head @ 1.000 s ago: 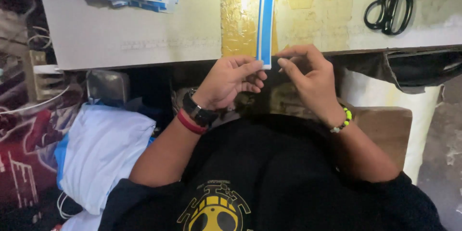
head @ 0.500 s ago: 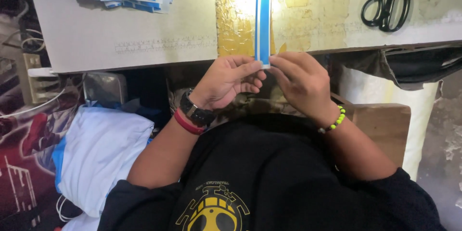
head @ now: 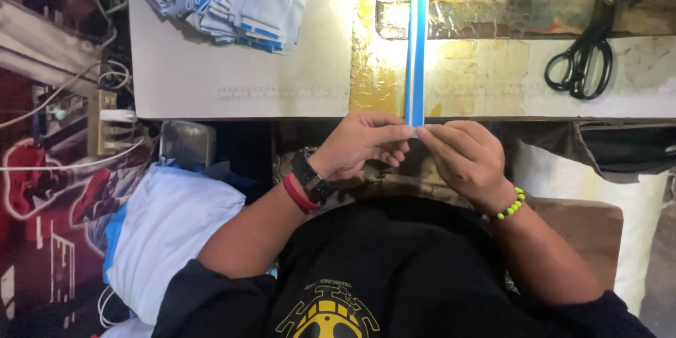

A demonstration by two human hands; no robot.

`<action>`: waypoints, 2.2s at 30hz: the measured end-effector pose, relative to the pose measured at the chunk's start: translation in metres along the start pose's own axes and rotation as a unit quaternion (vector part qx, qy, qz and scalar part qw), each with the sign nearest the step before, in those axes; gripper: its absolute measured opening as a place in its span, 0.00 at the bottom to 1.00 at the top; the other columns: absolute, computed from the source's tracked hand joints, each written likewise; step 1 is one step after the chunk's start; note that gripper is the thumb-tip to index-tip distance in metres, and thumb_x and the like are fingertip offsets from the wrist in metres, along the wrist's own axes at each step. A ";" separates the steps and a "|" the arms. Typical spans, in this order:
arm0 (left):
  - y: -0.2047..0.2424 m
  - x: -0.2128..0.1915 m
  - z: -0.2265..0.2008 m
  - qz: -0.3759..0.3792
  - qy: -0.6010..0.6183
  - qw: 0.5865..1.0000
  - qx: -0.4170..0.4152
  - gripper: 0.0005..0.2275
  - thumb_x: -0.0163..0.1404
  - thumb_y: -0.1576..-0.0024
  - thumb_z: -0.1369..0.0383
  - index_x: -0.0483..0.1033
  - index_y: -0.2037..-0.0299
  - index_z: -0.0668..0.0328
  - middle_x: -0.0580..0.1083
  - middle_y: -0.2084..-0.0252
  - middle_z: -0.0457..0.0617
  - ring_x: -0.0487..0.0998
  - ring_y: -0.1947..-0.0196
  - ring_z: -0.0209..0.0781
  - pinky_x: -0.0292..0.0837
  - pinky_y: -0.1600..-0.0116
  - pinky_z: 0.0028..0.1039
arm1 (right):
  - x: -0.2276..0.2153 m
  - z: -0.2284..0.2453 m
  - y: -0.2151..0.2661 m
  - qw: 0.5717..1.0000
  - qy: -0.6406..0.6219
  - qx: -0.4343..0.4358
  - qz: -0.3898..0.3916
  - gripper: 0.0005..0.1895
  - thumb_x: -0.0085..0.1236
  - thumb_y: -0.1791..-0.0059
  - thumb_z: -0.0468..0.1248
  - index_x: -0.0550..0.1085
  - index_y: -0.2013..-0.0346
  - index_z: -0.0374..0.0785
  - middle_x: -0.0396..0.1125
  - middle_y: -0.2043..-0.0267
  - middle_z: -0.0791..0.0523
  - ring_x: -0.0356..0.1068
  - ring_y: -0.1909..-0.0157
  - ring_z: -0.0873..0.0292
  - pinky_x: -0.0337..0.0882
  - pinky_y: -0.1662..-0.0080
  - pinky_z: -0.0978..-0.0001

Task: Folding and aligning thin fabric strips on a workbench in a sewing factory.

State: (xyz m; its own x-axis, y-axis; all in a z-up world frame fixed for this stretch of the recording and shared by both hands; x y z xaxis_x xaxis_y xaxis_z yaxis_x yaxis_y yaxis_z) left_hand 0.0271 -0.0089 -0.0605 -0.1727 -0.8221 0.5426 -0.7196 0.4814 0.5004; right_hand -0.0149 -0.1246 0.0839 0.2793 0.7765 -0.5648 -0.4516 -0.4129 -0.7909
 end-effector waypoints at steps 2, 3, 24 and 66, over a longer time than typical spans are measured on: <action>0.010 0.008 -0.025 0.004 -0.097 0.995 0.003 0.09 0.59 0.42 0.71 0.79 0.56 0.71 0.81 0.69 0.62 0.84 0.76 0.46 0.84 0.72 0.31 | 0.001 -0.001 0.003 1.000 -0.001 0.005 0.007 0.08 0.56 0.51 0.23 0.83 0.64 0.26 0.75 0.62 0.42 0.71 0.70 0.46 0.73 0.67 0.59; 0.013 0.013 -0.038 0.008 -0.193 0.981 0.011 0.12 0.60 0.43 0.69 0.79 0.54 0.72 0.81 0.68 0.62 0.83 0.77 0.46 0.83 0.75 0.32 | 0.001 -0.002 0.005 1.000 -0.002 0.007 0.014 0.09 0.54 0.49 0.25 0.82 0.64 0.26 0.75 0.62 0.43 0.71 0.70 0.46 0.73 0.66 0.58; -0.021 0.044 -0.096 0.032 -0.760 0.558 0.333 0.25 0.42 0.33 0.62 0.57 0.29 0.67 0.60 0.27 0.64 0.55 0.26 0.68 0.49 0.25 0.56 | 0.026 0.004 0.009 0.981 -0.078 0.047 0.172 0.08 0.44 0.43 0.25 0.70 0.59 0.20 0.67 0.49 0.36 0.70 0.42 0.30 0.75 0.40 0.41; -0.070 0.024 -0.112 -0.051 -0.760 0.484 0.430 0.15 0.42 0.36 0.70 0.71 0.41 0.59 0.72 0.40 0.55 0.64 0.31 0.58 0.52 0.26 0.49 | 0.070 -0.123 -0.032 0.981 0.056 0.109 0.149 0.06 0.63 0.44 0.39 0.78 0.58 0.39 0.74 0.52 0.55 0.72 0.39 0.47 0.69 0.38 0.53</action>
State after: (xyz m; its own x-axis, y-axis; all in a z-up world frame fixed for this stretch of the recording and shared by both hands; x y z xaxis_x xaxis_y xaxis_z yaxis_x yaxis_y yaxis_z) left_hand 0.1489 -0.0278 -0.0070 0.0671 -0.4163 -0.9068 -0.6777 0.6480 -0.3476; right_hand 0.1231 -0.1158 0.0410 0.1937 0.5742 -0.7955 -0.6947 -0.4922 -0.5245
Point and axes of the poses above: each hand's wrist, its own y-axis away from the middle knuckle, its own x-axis out of the palm, z = x × y, the point moved 10 cm from there along -y, towards the middle knuckle
